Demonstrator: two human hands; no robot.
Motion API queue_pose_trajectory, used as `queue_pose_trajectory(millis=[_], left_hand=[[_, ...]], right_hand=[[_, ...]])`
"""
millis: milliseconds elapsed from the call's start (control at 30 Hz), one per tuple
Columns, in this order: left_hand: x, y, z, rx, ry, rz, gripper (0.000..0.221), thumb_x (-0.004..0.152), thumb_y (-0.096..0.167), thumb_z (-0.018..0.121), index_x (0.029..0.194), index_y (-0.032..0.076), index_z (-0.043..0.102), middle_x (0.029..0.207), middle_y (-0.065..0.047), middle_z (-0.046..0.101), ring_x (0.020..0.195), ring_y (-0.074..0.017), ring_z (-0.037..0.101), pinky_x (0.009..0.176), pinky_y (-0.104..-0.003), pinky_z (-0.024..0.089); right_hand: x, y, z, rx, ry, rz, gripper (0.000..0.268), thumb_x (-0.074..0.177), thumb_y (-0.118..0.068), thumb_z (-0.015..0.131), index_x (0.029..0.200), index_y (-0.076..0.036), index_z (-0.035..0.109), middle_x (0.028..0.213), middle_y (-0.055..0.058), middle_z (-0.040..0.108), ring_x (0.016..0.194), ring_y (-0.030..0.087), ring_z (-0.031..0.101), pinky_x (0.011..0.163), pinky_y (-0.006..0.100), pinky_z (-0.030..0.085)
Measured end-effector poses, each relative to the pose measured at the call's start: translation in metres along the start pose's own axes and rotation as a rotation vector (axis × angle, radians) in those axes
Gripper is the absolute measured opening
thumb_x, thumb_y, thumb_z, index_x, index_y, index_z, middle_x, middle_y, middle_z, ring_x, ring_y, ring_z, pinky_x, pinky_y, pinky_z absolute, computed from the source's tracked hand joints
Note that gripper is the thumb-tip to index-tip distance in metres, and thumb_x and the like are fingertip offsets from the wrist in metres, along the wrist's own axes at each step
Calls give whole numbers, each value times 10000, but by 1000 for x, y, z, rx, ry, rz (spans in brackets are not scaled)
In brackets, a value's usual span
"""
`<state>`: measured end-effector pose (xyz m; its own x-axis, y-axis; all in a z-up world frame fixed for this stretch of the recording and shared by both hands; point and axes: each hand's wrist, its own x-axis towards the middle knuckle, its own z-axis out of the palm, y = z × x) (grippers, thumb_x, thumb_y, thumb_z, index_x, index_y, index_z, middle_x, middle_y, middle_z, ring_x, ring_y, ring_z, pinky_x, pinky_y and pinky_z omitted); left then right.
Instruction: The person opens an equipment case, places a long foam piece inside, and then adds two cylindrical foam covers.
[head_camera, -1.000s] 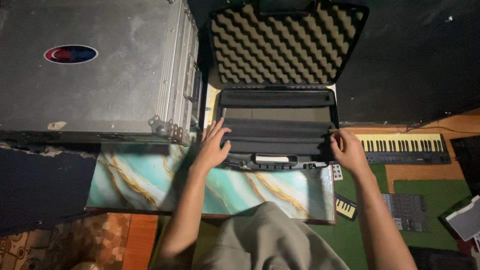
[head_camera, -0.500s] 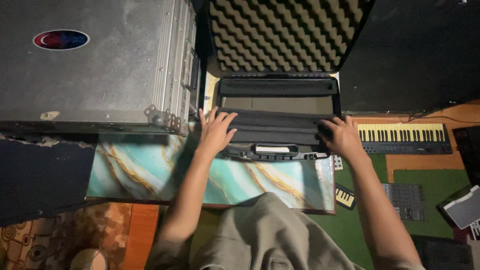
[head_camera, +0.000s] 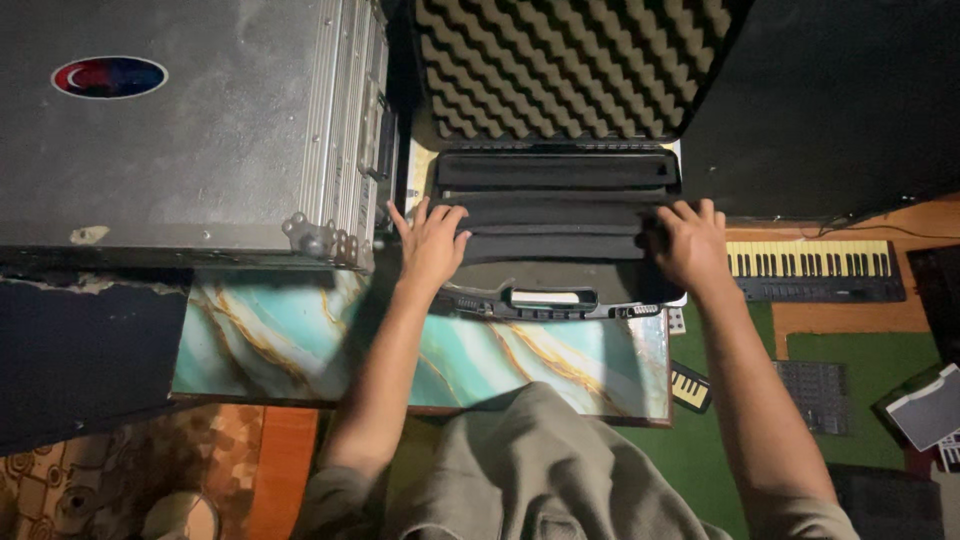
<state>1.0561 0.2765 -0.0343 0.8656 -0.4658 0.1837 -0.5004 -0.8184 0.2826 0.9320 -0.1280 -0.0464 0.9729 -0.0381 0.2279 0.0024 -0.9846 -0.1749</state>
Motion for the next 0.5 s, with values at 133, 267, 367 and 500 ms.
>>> queue_pose_trajectory(millis=[133, 267, 367, 500], left_hand=[[4, 2, -4, -39, 49, 17, 326, 907, 259, 731, 1221, 186, 685, 1229, -47, 662, 1379, -418, 449, 1127, -805, -13], [17, -5, -6, -76, 48, 43, 315, 923, 249, 717, 1233, 203, 690, 1246, -35, 659, 1396, -415, 437, 1124, -808, -19], [26, -10, -2, 30, -47, 24, 277, 946, 236, 704, 1223, 247, 707, 1244, -5, 667, 1421, -385, 449, 1169, -795, -9], [26, -12, 8, 26, -75, 7, 397, 886, 305, 741, 1271, 222, 684, 1261, -47, 652, 1372, -401, 453, 1136, -800, 0]], right_hand=[[7, 0, -1, -9, -32, 23, 460, 793, -212, 792, 1240, -134, 719, 1211, 85, 677, 1165, 370, 532, 948, 480, 439], [13, 7, 7, 3, 0, 4, 432, 871, -223, 768, 1296, -157, 730, 1226, 90, 685, 1160, 370, 530, 948, 474, 428], [18, 13, 12, -28, -20, 8, 419, 887, -260, 757, 1300, -196, 740, 1203, 86, 693, 1177, 372, 532, 943, 478, 421], [21, 12, 17, -43, -105, 31, 454, 919, -361, 743, 1343, -202, 719, 1224, 103, 679, 1188, 394, 526, 967, 492, 420]])
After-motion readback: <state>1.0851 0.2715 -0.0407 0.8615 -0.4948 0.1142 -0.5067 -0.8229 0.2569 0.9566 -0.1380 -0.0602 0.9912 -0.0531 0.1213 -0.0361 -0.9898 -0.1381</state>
